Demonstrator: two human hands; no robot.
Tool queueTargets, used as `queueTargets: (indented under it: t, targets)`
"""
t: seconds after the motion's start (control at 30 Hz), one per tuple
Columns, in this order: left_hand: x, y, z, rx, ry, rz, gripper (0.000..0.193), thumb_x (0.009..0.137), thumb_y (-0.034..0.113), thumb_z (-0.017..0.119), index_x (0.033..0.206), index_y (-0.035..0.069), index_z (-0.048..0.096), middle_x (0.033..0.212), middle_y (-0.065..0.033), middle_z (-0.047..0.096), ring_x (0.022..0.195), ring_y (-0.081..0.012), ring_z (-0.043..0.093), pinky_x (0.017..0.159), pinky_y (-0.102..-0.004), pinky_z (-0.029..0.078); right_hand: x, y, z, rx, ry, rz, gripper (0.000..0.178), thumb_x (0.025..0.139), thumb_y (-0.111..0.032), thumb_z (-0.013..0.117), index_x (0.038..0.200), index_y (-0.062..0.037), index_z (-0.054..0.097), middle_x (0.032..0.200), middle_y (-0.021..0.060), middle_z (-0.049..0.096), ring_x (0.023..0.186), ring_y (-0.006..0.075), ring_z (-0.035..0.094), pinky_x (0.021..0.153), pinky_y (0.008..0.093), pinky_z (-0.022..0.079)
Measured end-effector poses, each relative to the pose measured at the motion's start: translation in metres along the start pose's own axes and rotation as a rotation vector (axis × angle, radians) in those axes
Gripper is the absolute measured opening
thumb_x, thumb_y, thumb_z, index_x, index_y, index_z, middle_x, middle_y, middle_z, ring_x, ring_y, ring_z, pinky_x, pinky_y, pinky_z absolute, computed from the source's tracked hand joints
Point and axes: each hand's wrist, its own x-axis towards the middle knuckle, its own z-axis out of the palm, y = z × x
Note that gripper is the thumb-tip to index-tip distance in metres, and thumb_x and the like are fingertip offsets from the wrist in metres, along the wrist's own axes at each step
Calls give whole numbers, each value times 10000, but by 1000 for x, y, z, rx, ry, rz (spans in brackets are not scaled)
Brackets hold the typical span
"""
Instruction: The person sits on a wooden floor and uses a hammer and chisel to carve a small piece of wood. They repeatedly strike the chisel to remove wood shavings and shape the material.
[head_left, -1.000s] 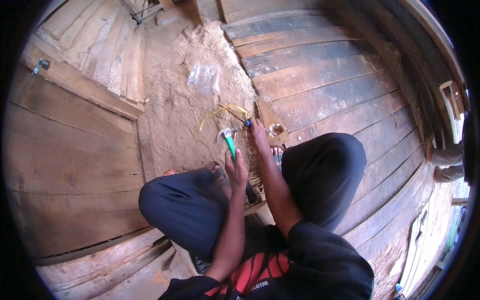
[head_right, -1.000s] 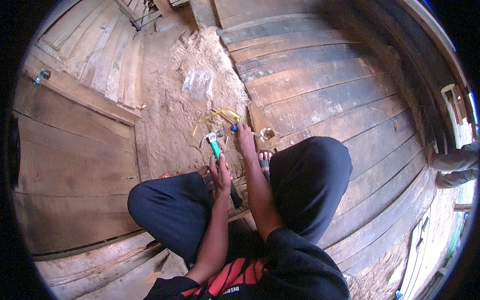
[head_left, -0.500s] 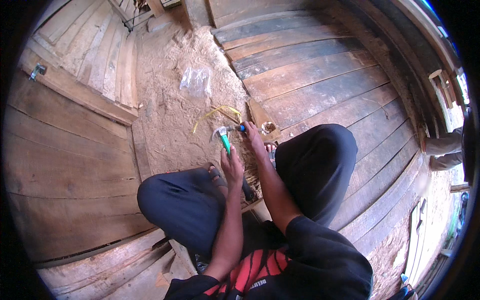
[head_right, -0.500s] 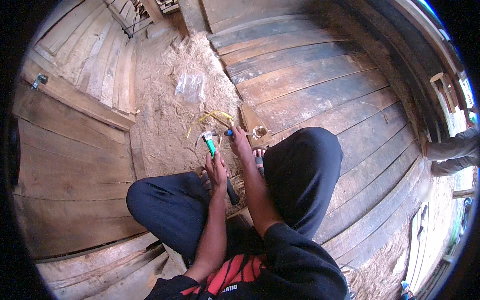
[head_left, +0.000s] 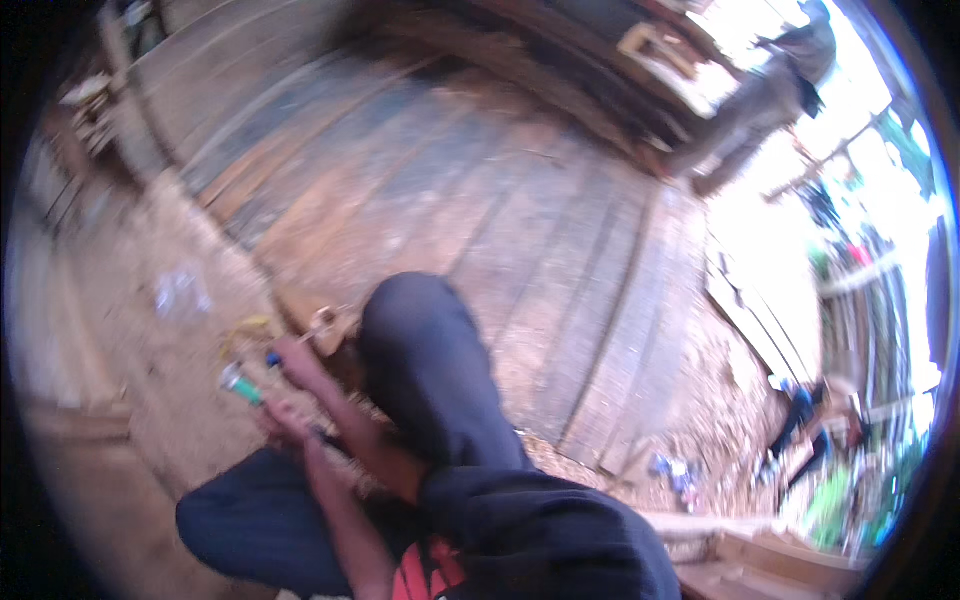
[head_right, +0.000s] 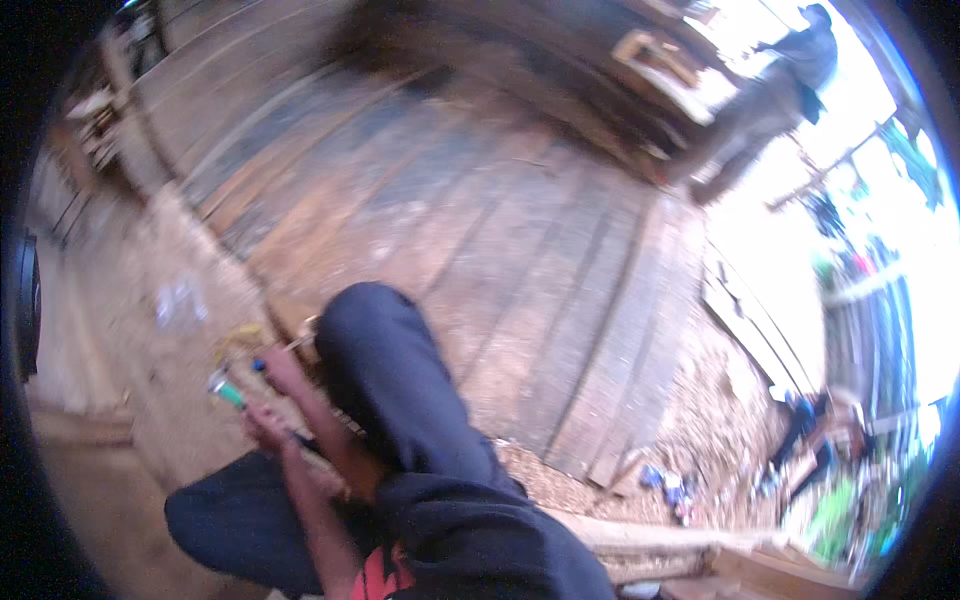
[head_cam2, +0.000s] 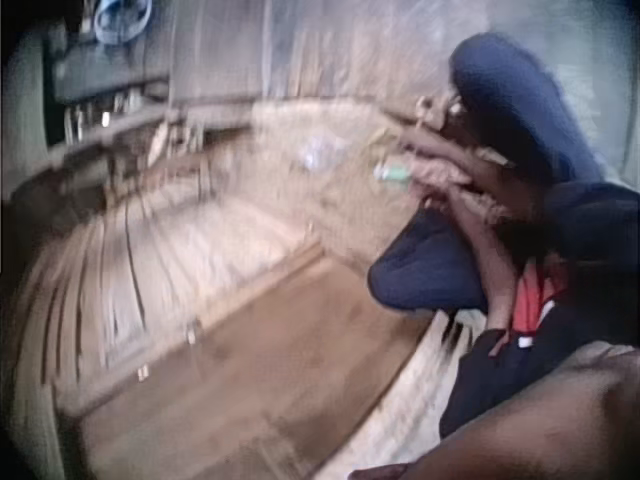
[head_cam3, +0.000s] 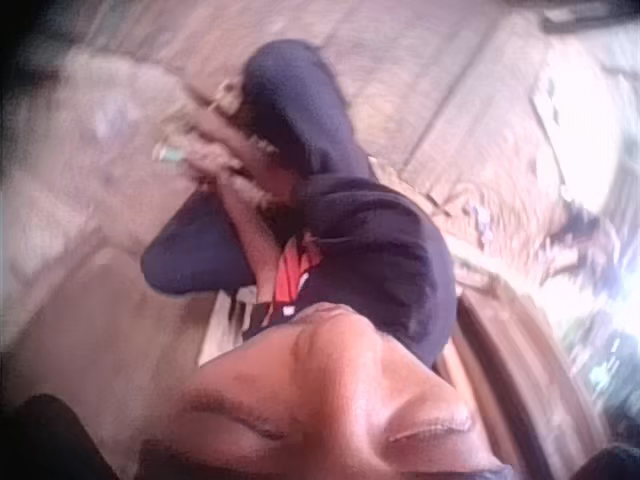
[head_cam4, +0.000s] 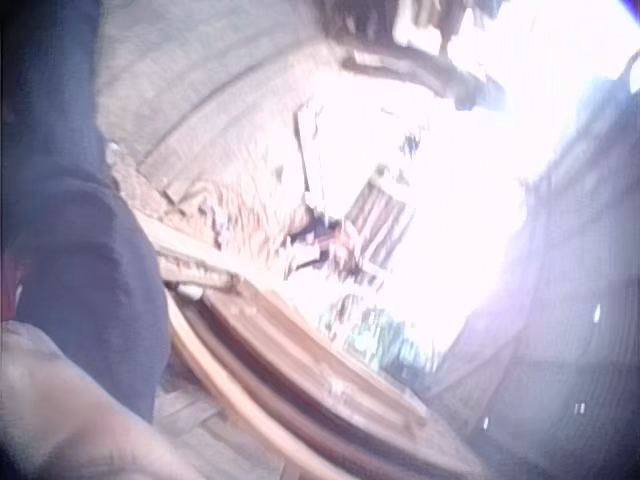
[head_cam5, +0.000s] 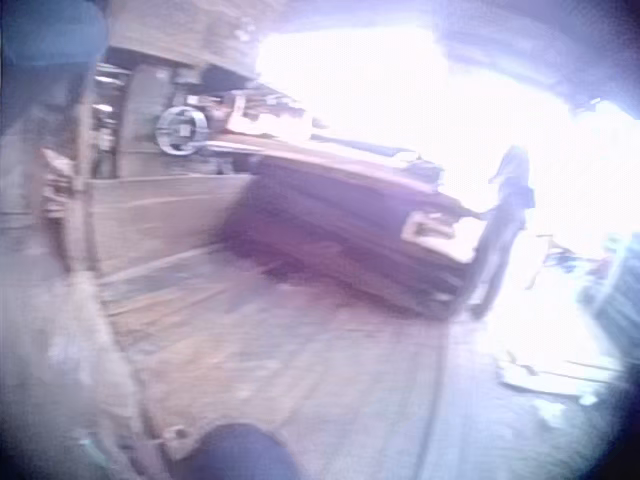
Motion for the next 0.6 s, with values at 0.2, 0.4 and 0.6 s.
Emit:
queueTargets:
  t: [0.2,0.4,0.6]
  targets:
    - [-42,49,29,-140,-48,203,305,1009,337,528,1158,72,513,703,15,411,476,-49,359,363,-203,280,10,-42,-4,45,-1,-74,315,719,-25,648,1021,-44,561,1028,171,582,1035,372,550,857,456,424]
    - [-54,51,22,-68,-163,230,255,1013,314,519,1104,76,509,708,14,416,466,-48,362,344,-210,270,9,-45,10,73,38,-54,382,702,3,618,1078,-28,554,1008,184,546,979,386,536,825,456,425]
    - [-26,33,9,29,-206,164,245,1007,353,506,1098,125,501,699,15,418,456,-59,368,333,-213,283,15,-12,23,134,-24,44,257,713,5,598,962,-50,622,1000,184,627,1011,387,570,851,475,443]
